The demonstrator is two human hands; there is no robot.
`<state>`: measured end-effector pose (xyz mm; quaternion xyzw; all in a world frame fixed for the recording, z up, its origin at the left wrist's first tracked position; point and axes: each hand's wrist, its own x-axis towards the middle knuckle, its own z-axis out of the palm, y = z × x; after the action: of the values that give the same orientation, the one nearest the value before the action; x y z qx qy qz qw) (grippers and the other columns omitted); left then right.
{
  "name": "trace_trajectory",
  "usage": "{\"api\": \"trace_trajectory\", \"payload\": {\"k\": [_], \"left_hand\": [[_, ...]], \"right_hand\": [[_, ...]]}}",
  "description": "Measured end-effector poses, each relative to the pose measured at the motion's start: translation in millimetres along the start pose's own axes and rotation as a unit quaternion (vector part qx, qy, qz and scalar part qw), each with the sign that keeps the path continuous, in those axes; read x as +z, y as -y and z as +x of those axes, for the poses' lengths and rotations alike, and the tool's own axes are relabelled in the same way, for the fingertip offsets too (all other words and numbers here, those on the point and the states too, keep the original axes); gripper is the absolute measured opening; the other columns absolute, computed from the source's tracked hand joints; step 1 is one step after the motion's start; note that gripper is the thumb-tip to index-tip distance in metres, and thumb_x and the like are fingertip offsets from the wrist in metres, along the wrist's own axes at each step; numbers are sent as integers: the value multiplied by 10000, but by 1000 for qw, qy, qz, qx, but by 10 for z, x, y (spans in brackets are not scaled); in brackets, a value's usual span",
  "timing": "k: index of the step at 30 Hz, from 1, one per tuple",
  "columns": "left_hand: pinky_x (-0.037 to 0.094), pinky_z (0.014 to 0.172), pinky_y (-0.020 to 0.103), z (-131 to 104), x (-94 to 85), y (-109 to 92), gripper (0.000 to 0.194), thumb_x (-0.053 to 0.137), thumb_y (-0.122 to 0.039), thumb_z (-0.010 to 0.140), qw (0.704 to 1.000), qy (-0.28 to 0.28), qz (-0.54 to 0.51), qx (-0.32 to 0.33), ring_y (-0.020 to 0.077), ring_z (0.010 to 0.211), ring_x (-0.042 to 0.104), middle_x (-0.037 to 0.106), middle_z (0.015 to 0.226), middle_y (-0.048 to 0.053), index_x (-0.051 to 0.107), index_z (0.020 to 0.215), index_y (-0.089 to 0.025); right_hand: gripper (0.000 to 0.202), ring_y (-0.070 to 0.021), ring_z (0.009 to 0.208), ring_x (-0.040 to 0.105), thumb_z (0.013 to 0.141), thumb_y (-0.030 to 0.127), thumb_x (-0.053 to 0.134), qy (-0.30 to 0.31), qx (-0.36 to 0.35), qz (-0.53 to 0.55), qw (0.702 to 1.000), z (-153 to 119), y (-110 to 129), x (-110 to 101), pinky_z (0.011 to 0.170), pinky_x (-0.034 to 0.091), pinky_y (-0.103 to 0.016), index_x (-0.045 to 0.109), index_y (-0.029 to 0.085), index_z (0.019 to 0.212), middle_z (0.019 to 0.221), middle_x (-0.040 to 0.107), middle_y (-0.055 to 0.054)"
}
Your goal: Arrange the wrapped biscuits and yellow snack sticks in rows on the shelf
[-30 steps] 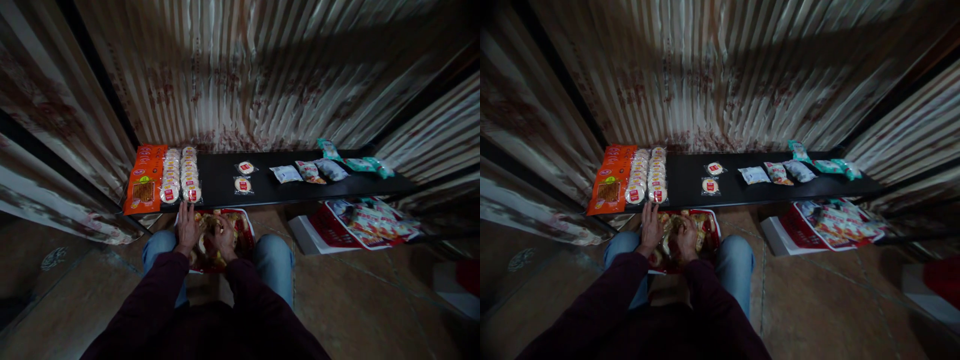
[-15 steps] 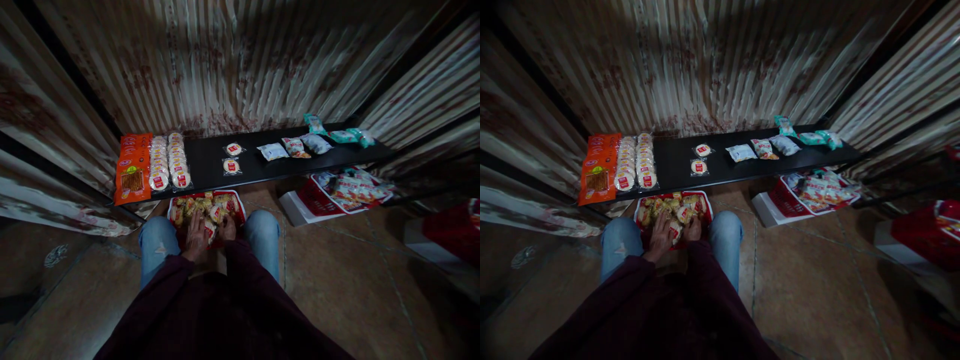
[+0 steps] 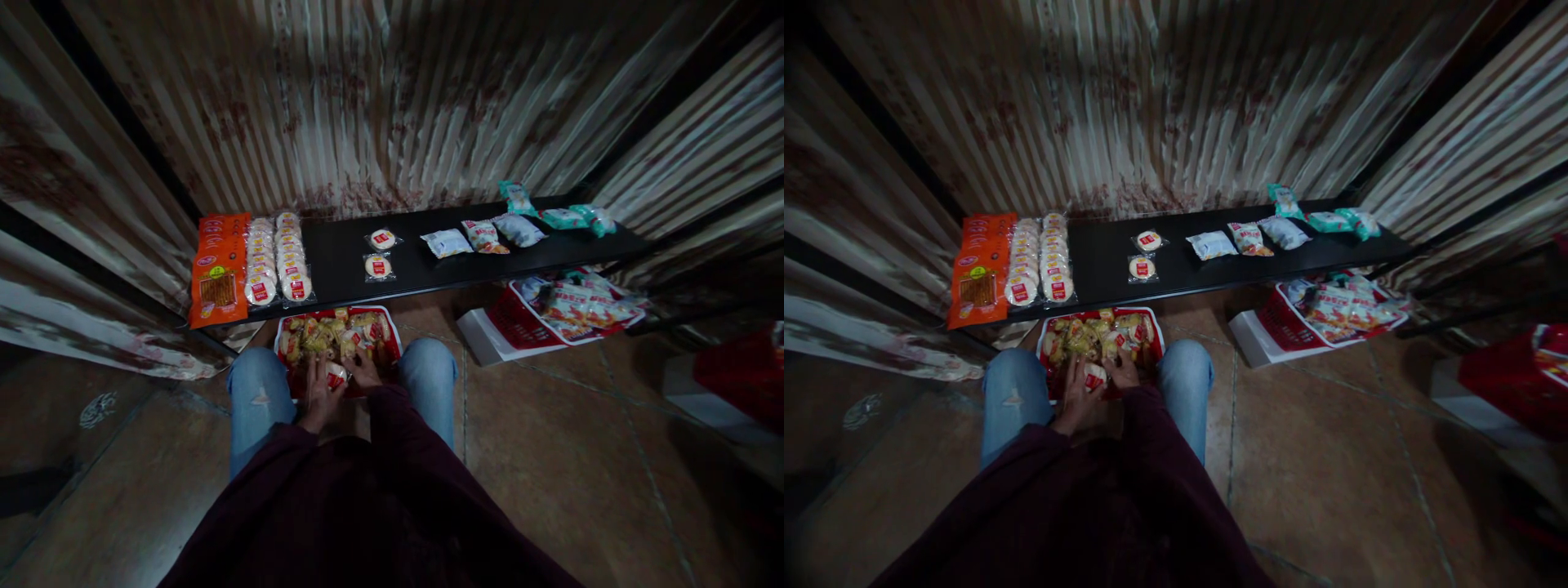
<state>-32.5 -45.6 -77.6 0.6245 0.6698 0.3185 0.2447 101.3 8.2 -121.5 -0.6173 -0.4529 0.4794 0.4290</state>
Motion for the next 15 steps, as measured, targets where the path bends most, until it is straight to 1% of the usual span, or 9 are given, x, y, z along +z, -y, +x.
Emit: {"api": "trace_trajectory", "payload": {"k": [2, 4, 5, 7, 9, 10, 11, 13, 15], "left_hand": [[344, 1109, 407, 29, -32, 14, 715, 667, -247, 734, 998, -34, -20, -50, 279, 1362, 353, 356, 1451, 147, 385, 1388, -191], [360, 1092, 422, 73, -68, 42, 714, 666, -253, 735, 993, -65, -30, -97, 285, 1330, 397, 414, 1392, 153, 380, 1386, -190], [366, 1084, 431, 97, -82, 60, 715, 670, -260, 734, 990, -77, -35, -116, 288, 1313, 417, 444, 1362, 151, 380, 1384, -192], [373, 1073, 448, 138, -97, 98, 737, 683, -273, 727, 984, -91, -51, -145, 297, 1288, 443, 489, 1320, 153, 368, 1388, -186], [378, 1068, 452, 165, -96, 130, 778, 695, -279, 720, 979, -98, -75, -160, 303, 1268, 464, 506, 1314, 173, 341, 1401, -158], [381, 1067, 449, 175, -95, 143, 792, 697, -279, 719, 977, -102, -88, -163, 302, 1258, 475, 505, 1320, 182, 328, 1407, -145], [385, 1066, 443, 184, -96, 154, 795, 695, -278, 721, 975, -109, -102, -163, 296, 1247, 488, 507, 1324, 183, 321, 1409, -144], [402, 1056, 426, 205, -113, 170, 773, 683, -280, 733, 970, -128, -130, -161, 269, 1212, 525, 529, 1310, 162, 322, 1407, -168], [430, 1031, 411, 236, -148, 180, 741, 672, -291, 743, 962, -144, -155, -173, 244, 1155, 567, 565, 1265, 144, 336, 1393, -178]], "right_hand": [[468, -225, 1067, 616, 743, 448, 664, 26, -23, -14, 999, -14, 68, 35, 973, 465, -376, 653, 212, 1147, 1126, 680, -65], [353, -208, 1047, 620, 815, 421, 591, 47, -66, -42, 996, 0, 125, 52, 972, 465, -366, 683, 231, 1098, 1084, 695, -55], [307, -203, 1026, 626, 843, 394, 555, 44, -88, -61, 993, 20, 144, 50, 968, 466, -364, 699, 230, 1059, 1049, 704, -56], [272, -208, 1020, 623, 858, 324, 518, -4, -106, -106, 989, 88, 159, 26, 975, 459, -368, 711, 206, 1010, 1025, 703, -78], [285, -225, 1069, 600, 835, 262, 525, -85, -69, -151, 982, 182, 147, -13, 997, 438, -381, 690, 165, 1046, 1086, 677, -114], [313, -234, 1090, 589, 816, 241, 538, -114, -38, -166, 979, 234, 134, -33, 1003, 431, -387, 669, 149, 1084, 1122, 660, -128], [348, -238, 1094, 587, 796, 230, 556, -128, -8, -173, 977, 285, 119, -50, 998, 432, -388, 648, 138, 1119, 1144, 648, -135], [403, -231, 1051, 608, 759, 234, 599, -118, 28, -172, 978, 376, 86, -70, 955, 458, -371, 620, 142, 1151, 1133, 651, -121], [423, -212, 988, 629, 726, 258, 638, -93, 32, -163, 982, 441, 58, -76, 899, 485, -344, 617, 169, 1140, 1084, 671, -87]]}}
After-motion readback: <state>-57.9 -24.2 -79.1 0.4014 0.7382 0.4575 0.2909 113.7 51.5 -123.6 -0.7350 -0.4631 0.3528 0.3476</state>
